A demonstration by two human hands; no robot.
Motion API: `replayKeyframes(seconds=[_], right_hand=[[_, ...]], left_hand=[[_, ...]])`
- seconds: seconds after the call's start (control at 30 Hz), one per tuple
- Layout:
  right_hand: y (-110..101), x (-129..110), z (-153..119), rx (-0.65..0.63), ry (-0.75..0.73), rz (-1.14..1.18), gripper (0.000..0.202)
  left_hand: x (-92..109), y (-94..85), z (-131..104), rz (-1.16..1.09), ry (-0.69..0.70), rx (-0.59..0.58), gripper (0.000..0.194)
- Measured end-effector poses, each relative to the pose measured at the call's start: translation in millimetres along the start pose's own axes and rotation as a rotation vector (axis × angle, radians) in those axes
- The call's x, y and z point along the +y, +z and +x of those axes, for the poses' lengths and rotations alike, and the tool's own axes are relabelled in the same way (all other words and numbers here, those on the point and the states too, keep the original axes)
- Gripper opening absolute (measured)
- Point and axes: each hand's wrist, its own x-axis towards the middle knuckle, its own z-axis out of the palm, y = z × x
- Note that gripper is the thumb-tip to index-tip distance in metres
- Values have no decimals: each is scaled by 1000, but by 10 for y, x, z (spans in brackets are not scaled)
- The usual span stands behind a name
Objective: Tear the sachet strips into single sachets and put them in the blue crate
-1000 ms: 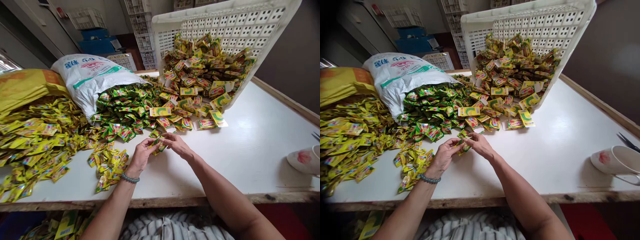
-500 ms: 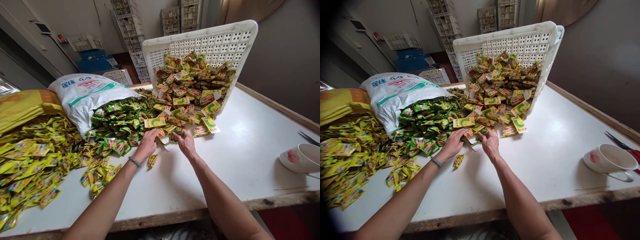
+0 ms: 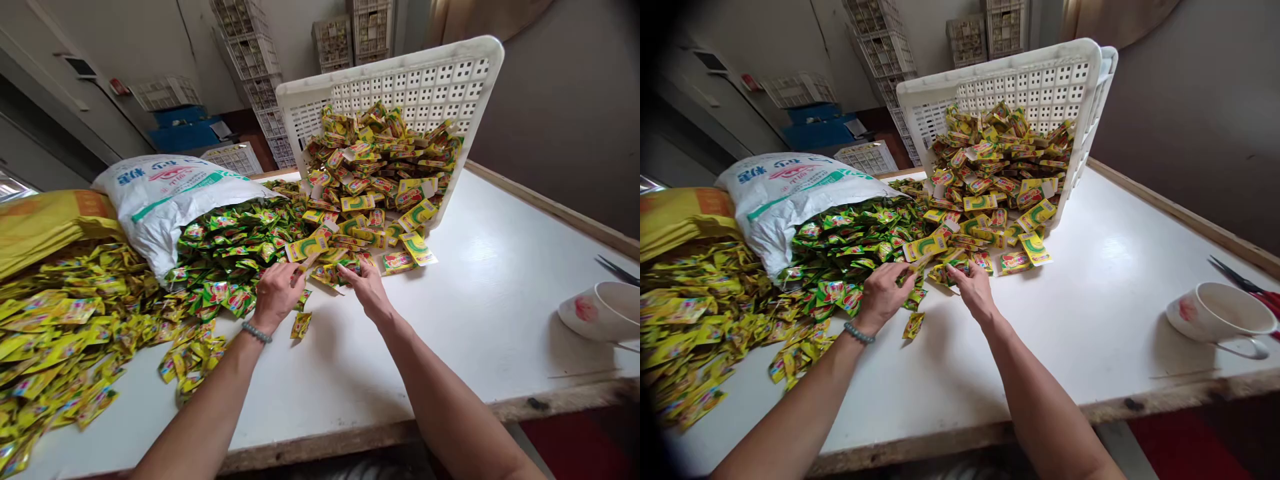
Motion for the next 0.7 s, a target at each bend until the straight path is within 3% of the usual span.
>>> replayKeyframes(seconds=[0.07, 0.13, 0.3, 0.37, 0.47, 0.57, 0.63, 0.7], right_hand=[[55, -28, -60, -116, 129, 136, 43], [128, -31, -136, -212, 226, 222, 44], [320, 97, -300, -295, 309, 288, 44], [378, 167, -339, -327, 268, 257, 42], [425, 261, -366, -321, 185, 132, 43], [429, 367, -354, -281, 203, -41, 48], [428, 448, -332, -314, 211, -147, 49], [428, 514, -305, -366, 168, -236, 49]], left_hand=[[114, -167, -132, -66, -83, 79, 10], [242, -294, -292, -244, -168, 87, 11], [482, -352, -666, -964, -470, -245, 28], [532, -312, -775, -1147, -581, -276, 41], [532, -289, -889, -1180, -745, -173, 74], [445, -372, -963, -1179, -936, -42, 99], [380, -452, -999, -1214, -1005, -14, 101], [337, -499, -1023, -1254, -1019, -68, 90]])
